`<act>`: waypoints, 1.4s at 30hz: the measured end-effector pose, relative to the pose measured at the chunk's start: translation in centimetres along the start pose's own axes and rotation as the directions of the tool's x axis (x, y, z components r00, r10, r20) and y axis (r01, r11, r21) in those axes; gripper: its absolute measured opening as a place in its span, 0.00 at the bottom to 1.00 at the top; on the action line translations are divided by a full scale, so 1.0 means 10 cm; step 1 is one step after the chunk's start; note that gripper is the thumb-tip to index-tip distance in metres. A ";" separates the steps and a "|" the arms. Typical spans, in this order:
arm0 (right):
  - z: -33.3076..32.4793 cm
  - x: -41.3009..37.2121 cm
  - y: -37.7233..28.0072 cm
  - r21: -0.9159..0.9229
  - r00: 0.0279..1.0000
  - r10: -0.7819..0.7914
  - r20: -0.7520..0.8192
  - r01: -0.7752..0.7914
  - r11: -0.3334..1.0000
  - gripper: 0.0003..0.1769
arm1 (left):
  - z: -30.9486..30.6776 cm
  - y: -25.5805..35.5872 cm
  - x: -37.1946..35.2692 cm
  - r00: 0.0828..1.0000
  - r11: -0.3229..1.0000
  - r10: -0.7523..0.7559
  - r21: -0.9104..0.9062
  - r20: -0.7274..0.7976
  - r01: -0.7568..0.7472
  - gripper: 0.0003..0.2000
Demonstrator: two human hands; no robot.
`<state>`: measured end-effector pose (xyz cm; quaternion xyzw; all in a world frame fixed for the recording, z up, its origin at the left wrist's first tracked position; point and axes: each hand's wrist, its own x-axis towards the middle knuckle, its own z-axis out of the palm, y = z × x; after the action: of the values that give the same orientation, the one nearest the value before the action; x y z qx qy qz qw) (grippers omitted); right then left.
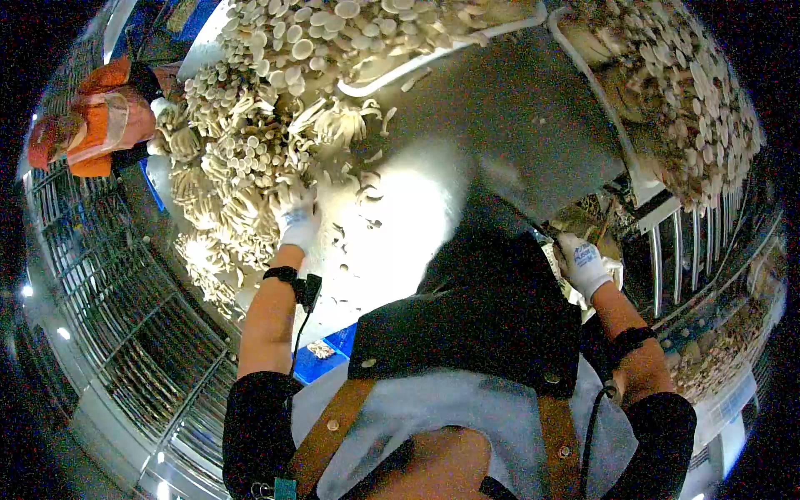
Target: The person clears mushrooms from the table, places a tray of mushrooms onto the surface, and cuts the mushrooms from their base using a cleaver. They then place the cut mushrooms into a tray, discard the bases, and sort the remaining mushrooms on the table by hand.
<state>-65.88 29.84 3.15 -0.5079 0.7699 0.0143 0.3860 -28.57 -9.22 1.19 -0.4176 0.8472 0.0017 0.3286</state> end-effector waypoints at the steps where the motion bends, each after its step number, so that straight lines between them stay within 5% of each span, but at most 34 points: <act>1: -0.07 0.09 -0.05 -0.006 1.000 -0.001 0.002 0.001 1.000 0.09 | -0.14 0.04 0.16 0.983 0.994 -0.026 -0.110 -0.179 0.006 0.31; 2: -0.15 0.18 -0.12 -0.007 1.000 -0.003 0.010 0.003 1.000 0.09 | -0.40 0.21 0.26 0.953 0.903 -0.134 -0.429 -0.272 0.005 0.35; 4: -0.17 0.35 -0.18 -0.011 1.000 -0.011 0.024 0.011 1.000 0.09 | -0.68 0.44 0.63 0.942 0.819 -0.159 -0.572 -0.294 -0.040 0.44; 5: -0.11 0.49 -0.14 -0.012 0.995 -0.103 0.010 0.103 0.995 0.14 | -0.73 0.53 0.90 0.980 0.774 -0.198 -0.618 -0.025 0.141 0.48; 7: -0.21 0.75 -0.19 -0.030 0.981 -0.194 0.003 0.194 0.981 0.19 | -0.54 0.52 1.34 0.992 0.872 -0.054 -0.478 0.115 0.102 0.54; 9: -0.46 1.09 -0.52 -0.143 0.953 -0.122 0.279 0.167 0.976 0.25 | -0.34 0.55 1.41 0.993 0.875 -0.059 -0.474 0.106 0.103 0.56; 11: -0.37 1.38 -0.60 -0.145 0.971 -0.174 0.161 0.198 0.969 0.30 | -0.13 0.65 1.24 0.999 0.915 -0.039 -0.404 -0.032 0.023 0.56; 14: -0.41 1.81 -0.98 -0.152 0.979 -0.149 0.142 0.170 0.974 0.30 | 0.05 0.90 0.77 0.986 0.815 0.027 -0.567 -0.163 -0.116 0.55; 16: -0.35 1.98 -1.21 -0.013 0.960 -0.266 -0.089 0.266 0.964 0.31 | 0.26 1.07 0.64 0.965 0.774 0.005 -0.609 -0.263 -0.170 0.53; 20: -0.45 2.14 -1.79 0.017 0.952 -0.299 -0.062 0.300 0.954 0.25 | 0.39 1.30 0.58 0.911 0.721 -0.081 -0.654 -0.404 -0.226 0.50; 22: -0.69 2.11 -2.10 0.002 0.963 -0.164 0.213 0.167 0.986 0.19 | 0.45 1.34 0.58 0.901 0.717 -0.098 -0.658 -0.422 -0.230 0.49; 24: -0.41 2.21 -2.10 -0.043 0.965 -0.180 0.193 0.192 0.981 0.17 | 0.46 1.36 0.57 0.890 0.717 -0.110 -0.655 -0.443 -0.237 0.49; 26: -0.30 2.22 -2.21 -0.142 0.963 -0.149 0.224 0.184 0.973 0.17 | 0.40 1.38 0.53 0.946 0.763 -0.107 -0.635 -0.306 -0.119 0.46; 30: 0.03 2.17 -2.45 -0.244 0.951 -0.256 0.171 0.293 0.925 0.17 | 0.58 1.34 0.54 0.909 0.860 -0.056 -0.482 -0.414 -0.166 0.44; 31: 0.03 2.19 -2.53 -0.272 0.952 -0.257 0.167 0.295 0.916 0.17 | 0.53 1.31 0.50 0.977 0.758 -0.038 -0.643 -0.210 -0.109 0.36; 33: -0.06 2.25 -2.55 -0.302 0.957 -0.263 0.124 0.289 0.908 0.17 | 0.69 1.24 0.61 0.999 0.653 0.014 -0.756 -0.037 -0.037 0.29; 34: -0.12 2.25 -2.53 -0.278 0.945 -0.304 0.123 0.327 0.903 0.17 | 1.15 1.24 0.77 0.997 0.700 -0.011 -0.713 -0.077 -0.047 0.28; 38: -0.15 2.15 -2.01 -0.323 0.892 -0.444 0.085 0.447 0.835 0.18 | 0.90 1.02 0.70 0.959 0.861 -0.279 -0.456 -0.051 0.226 0.34; 40: -0.19 1.89 -1.55 -0.383 0.817 -0.577 -0.017 0.527 0.759 0.19 | 0.20 0.82 0.61 0.975 0.959 -0.156 -0.214 0.158 0.188 0.38; 41: -0.25 1.66 -1.33 -0.366 0.786 -0.611 -0.096 0.543 0.755 0.20 | -0.10 0.73 0.58 0.954 0.962 -0.051 -0.241 0.295 0.126 0.40; 42: -0.28 1.52 -1.15 -0.390 0.837 -0.545 -0.041 0.489 0.781 0.20 | -0.36 0.73 0.53 0.970 0.933 -0.099 -0.319 0.224 0.169 0.41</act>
<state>-61.22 11.41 0.12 -0.7617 0.6112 0.0112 0.2146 -38.08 -9.20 -0.98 -0.5220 0.7657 0.1663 0.3371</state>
